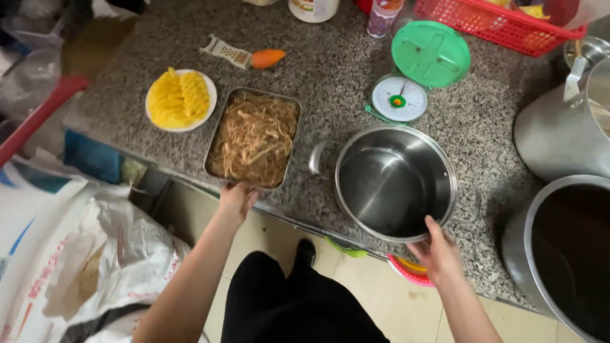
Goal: Filling an electric kettle and washing a large metal pot and its lid in a kitchen sink.
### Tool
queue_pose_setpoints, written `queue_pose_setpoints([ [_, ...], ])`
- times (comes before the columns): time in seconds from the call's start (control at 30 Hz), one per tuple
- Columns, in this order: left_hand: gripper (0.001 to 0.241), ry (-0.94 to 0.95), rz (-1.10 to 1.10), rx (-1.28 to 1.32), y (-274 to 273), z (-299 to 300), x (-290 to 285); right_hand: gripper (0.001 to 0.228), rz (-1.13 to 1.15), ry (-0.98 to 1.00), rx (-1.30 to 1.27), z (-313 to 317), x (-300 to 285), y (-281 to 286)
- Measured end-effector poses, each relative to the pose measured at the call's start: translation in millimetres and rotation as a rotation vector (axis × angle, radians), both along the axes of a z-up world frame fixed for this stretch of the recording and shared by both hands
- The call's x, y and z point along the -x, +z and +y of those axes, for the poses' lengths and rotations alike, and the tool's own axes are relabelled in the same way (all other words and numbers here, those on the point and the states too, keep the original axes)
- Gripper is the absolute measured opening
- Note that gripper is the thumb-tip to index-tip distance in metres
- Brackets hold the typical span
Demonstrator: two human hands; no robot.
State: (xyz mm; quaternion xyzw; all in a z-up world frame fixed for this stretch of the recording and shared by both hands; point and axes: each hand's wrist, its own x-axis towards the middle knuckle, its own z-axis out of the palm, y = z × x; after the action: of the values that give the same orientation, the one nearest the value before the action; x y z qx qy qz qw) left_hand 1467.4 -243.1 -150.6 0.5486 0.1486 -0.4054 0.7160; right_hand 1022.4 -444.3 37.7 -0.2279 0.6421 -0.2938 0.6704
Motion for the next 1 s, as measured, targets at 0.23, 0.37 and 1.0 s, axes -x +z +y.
queue_pose_setpoints([
  [0.23, 0.048, 0.111, 0.053, -0.147, 38, 10, 12, 0.071, 0.730, 0.318, 1.225, 80, -95, 60],
  [0.37, 0.045, 0.003, 0.056, -0.051, 45, 32, -17, 0.037, 0.548, 0.537, 1.249, 76, -203, 76],
  [1.0, 0.072, -0.527, -0.007, -0.196, 197, 96, -112, 0.064, 0.551, 1.055, 0.754, -7, -314, 79],
])
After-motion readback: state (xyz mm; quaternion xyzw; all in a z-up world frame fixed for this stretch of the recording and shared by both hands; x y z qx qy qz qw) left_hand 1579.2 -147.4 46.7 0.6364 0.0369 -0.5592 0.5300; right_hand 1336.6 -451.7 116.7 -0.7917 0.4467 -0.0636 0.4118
